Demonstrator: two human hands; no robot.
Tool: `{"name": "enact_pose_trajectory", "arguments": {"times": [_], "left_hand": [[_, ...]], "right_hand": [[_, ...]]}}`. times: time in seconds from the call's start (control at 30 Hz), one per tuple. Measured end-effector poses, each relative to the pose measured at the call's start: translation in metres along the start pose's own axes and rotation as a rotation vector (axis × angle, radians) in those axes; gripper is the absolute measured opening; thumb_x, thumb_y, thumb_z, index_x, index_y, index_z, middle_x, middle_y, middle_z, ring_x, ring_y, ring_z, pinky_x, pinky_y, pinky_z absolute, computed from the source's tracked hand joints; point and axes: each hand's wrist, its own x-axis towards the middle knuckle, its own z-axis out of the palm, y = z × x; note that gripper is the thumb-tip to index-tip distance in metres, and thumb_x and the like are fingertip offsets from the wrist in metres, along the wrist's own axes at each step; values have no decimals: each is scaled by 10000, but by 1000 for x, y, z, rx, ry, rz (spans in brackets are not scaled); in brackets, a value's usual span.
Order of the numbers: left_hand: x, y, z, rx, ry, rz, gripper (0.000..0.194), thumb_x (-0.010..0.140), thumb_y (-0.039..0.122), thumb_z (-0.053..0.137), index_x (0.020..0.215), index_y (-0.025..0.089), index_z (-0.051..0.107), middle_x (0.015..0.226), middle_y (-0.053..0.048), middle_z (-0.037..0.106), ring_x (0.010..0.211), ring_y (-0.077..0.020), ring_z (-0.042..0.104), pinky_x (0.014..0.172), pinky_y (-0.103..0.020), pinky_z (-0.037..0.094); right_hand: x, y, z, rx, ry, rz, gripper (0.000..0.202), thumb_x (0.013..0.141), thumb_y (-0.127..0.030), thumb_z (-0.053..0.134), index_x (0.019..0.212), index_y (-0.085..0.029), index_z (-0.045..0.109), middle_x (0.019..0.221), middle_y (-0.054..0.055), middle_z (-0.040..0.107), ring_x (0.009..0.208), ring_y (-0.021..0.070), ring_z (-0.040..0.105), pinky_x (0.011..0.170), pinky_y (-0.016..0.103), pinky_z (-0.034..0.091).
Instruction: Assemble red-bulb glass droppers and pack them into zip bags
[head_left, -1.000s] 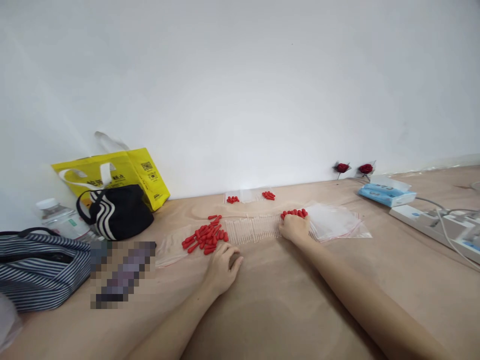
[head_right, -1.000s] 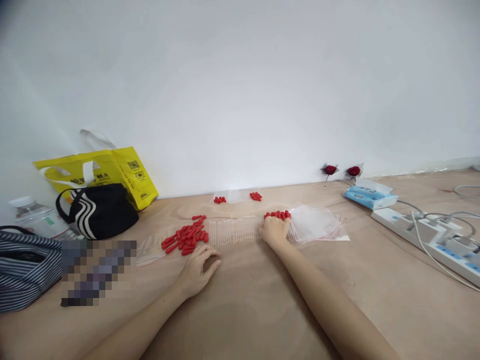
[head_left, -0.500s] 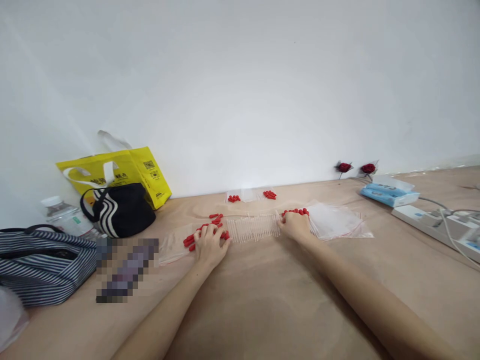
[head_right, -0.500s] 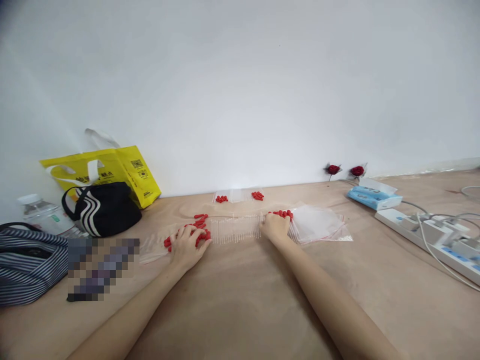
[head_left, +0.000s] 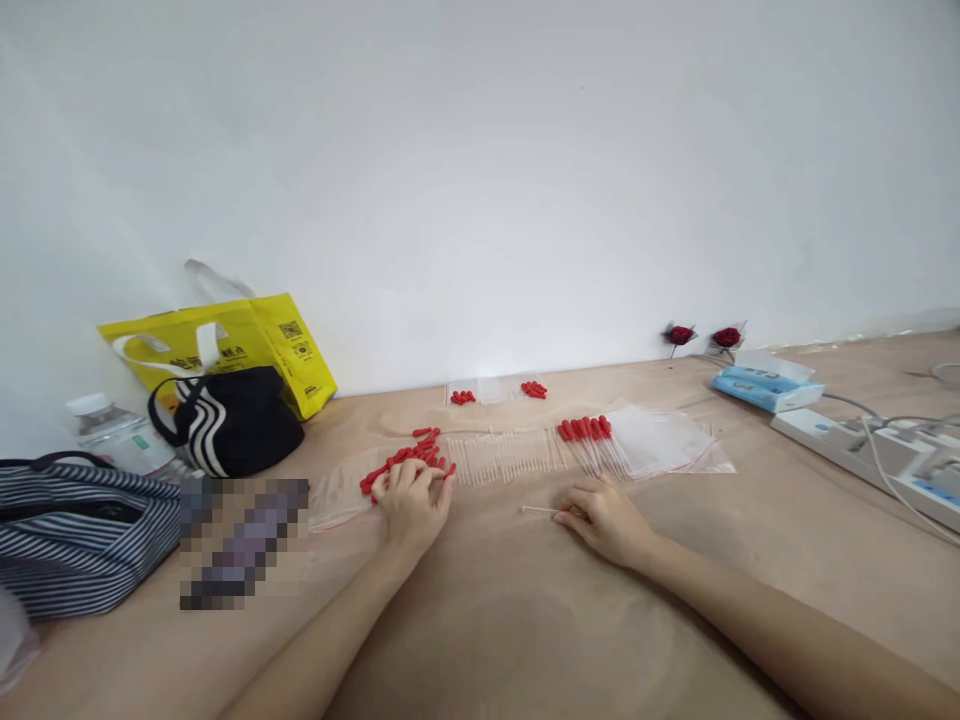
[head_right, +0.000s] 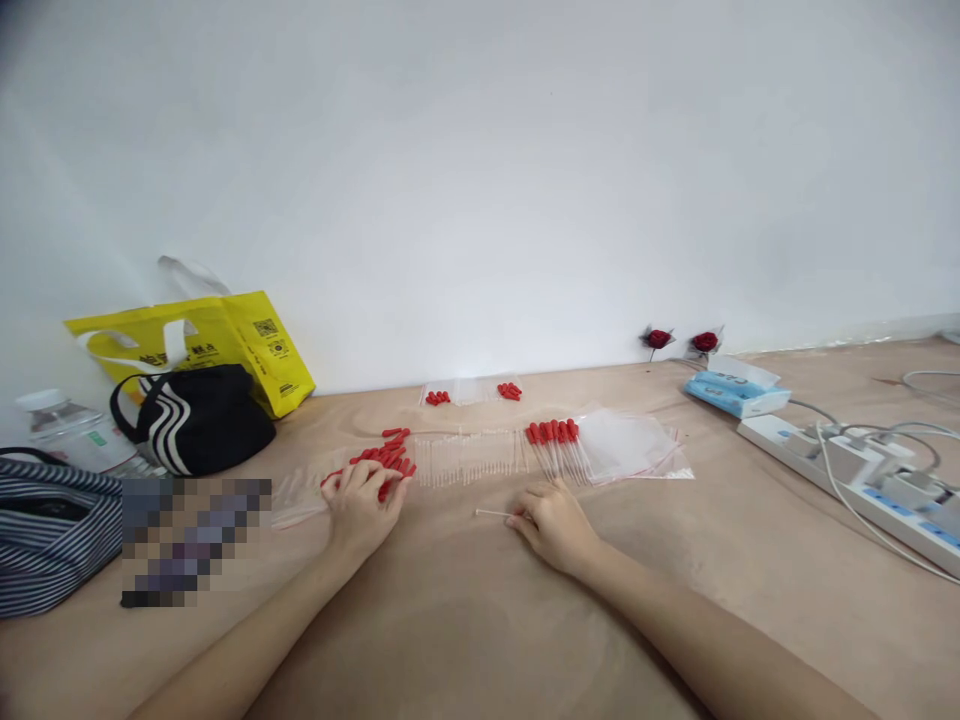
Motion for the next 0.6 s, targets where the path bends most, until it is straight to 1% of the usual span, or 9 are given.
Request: {"name": "enact_pose_trajectory", "arguments": {"times": [0.07, 0.17, 0.23, 0.27, 0.33, 0.4, 0.43, 0.5, 0.6], "left_hand": [[-11, 5, -7, -147, -49, 60, 152, 762, 306, 541, 738, 199, 647, 792, -55, 554, 797, -229, 504, 764, -398, 322], [-24, 11, -14, -349, -242, 161, 121, 761, 285, 548, 765, 219, 649, 775, -31, 538, 781, -202, 518, 739, -364, 366], [-29, 14, -15, -428, -343, 174, 115, 762, 273, 546, 777, 216, 645, 778, -25, 538, 778, -191, 528, 749, -364, 391], [-29, 15, -16, -462, -374, 167, 118, 763, 265, 542, 796, 210, 641, 791, -28, 543, 784, -186, 535, 752, -360, 407], [-30, 17, -15, -523, -409, 162, 165, 758, 245, 539, 888, 196, 626, 857, -42, 564, 824, -185, 550, 768, -343, 436], [-30, 20, -12, -549, -433, 175, 260, 749, 241, 546, 995, 177, 600, 981, -72, 575, 915, -200, 551, 814, -336, 444], [-30, 22, -10, -540, -448, 179, 276, 752, 246, 545, 1010, 168, 600, 1043, -87, 570, 960, -211, 545, 840, -340, 439], [-31, 26, -5, -502, -478, 180, 234, 781, 253, 514, 963, 162, 630, 1114, -105, 560, 1013, -228, 535, 872, -353, 429], [-29, 35, 1, -493, -469, 182, 219, 824, 222, 450, 870, 166, 656, 1089, -100, 586, 1007, -219, 545, 872, -351, 430]], "right_hand": [[-1, 2, 2, 45, 9, -1, 164, 814, -258, 487, 726, -177, 600, 733, 32, 580, 701, 156, 540, 650, 280, 378], [-2, 4, 4, 119, 25, -15, 143, 799, -262, 506, 829, -175, 615, 808, 51, 562, 735, 155, 533, 660, 276, 403], [-2, 5, 6, 145, 34, -39, 188, 792, -281, 519, 923, -191, 617, 838, 55, 555, 763, 160, 531, 674, 282, 410], [-2, 5, 8, 147, 39, -51, 207, 791, -292, 521, 948, -200, 619, 842, 56, 553, 766, 161, 530, 675, 284, 411], [-1, 4, 12, 140, 47, -61, 202, 799, -302, 508, 922, -210, 639, 817, 52, 553, 747, 158, 527, 661, 280, 410], [0, 3, 17, 130, 69, -59, 199, 814, -298, 485, 858, -213, 659, 777, 48, 551, 721, 154, 521, 643, 276, 404], [1, 3, 19, 128, 85, -60, 205, 820, -292, 475, 833, -213, 664, 763, 47, 550, 714, 153, 518, 640, 277, 402], [0, 2, 21, 119, 128, -71, 217, 831, -276, 457, 810, -210, 662, 755, 50, 552, 715, 156, 510, 644, 283, 396], [-2, -1, 21, 82, 199, -103, 218, 841, -257, 435, 790, -194, 637, 776, 64, 560, 745, 171, 502, 663, 304, 379]]}}
